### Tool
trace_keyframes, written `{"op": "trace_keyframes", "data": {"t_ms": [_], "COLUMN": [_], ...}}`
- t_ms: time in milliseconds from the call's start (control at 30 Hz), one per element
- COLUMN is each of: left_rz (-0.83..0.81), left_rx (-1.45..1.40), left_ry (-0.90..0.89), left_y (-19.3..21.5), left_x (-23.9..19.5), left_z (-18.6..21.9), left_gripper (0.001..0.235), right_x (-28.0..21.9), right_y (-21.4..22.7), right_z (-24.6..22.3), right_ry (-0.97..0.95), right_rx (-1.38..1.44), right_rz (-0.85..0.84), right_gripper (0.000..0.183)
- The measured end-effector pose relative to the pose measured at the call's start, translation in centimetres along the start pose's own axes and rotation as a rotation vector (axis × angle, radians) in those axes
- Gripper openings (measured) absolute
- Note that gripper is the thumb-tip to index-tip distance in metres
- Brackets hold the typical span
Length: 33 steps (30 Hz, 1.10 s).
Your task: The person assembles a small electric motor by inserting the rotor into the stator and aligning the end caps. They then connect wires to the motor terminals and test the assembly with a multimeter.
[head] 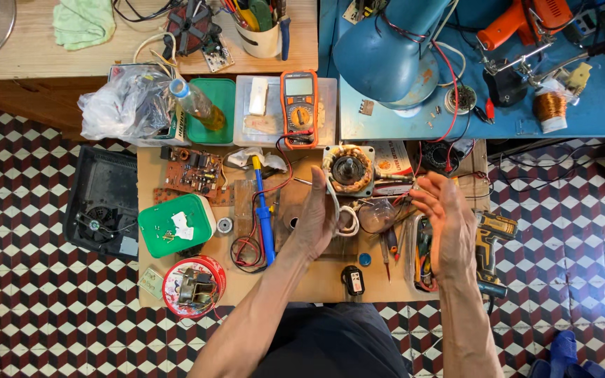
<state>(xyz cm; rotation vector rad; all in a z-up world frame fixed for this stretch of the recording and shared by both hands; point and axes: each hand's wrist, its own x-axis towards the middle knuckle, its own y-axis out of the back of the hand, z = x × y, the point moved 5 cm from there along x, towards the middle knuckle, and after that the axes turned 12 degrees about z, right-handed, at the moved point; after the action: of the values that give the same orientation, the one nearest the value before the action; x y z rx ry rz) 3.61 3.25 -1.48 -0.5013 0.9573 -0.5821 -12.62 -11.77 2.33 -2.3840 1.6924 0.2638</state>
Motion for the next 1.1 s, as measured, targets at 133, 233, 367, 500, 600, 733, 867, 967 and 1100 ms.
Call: {"op": "trace_keyframes", "data": {"t_ms": [133, 233, 367, 500, 600, 733, 867, 967, 1100], "left_rz": [-0.086, -0.073, -0.102, -0.079, -0.023, 0.028, 0.030, 0.055, 0.061], "left_rx": [-0.031, -0.038, -0.036, 0.025, 0.111, 0.115, 0.108, 0.094, 0.121], "left_ry": [-0.099, -0.136, -0.159, -0.227, -0.274, -0.256, -0.209, -0.194, -0.167], "left_y": [-0.8, -0.8, -2.0, -2.9, -3.1, -3.1, -3.2, -3.3, -3.4], "left_x": [3.3, 4.6, 5.7, 6.7, 7.1, 7.3, 7.4, 7.3, 7.2], "left_z": [1.3, 1.8, 2.5, 3.5, 3.8, 3.8, 4.3, 4.9, 5.3], "left_gripper": [0.079, 0.078, 0.080, 0.089, 0.096, 0.097, 0.091, 0.085, 0.082], "right_x": [2.4, 2.7, 3.4, 4.7, 5.6, 6.8, 7.4, 7.5, 7.3], "right_y": [-5.1, -8.8, -11.1, -12.1, -12.4, -12.8, -12.5, -12.3, -12.3], "right_z": [1.1, 1.9, 2.0, 1.5, 1.4, 1.9, 2.6, 2.8, 2.7], "right_ry": [-0.295, -0.332, -0.255, -0.267, -0.257, -0.296, -0.298, -0.271, -0.268], "right_rx": [0.132, 0.201, 0.263, 0.357, 0.368, 0.446, 0.436, 0.402, 0.391], "right_rz": [-0.204, -0.320, -0.406, -0.459, -0.459, -0.421, -0.400, -0.399, -0.398], "right_gripper": [0.063, 0.055, 0.036, 0.037, 0.051, 0.052, 0.047, 0.045, 0.043]}}
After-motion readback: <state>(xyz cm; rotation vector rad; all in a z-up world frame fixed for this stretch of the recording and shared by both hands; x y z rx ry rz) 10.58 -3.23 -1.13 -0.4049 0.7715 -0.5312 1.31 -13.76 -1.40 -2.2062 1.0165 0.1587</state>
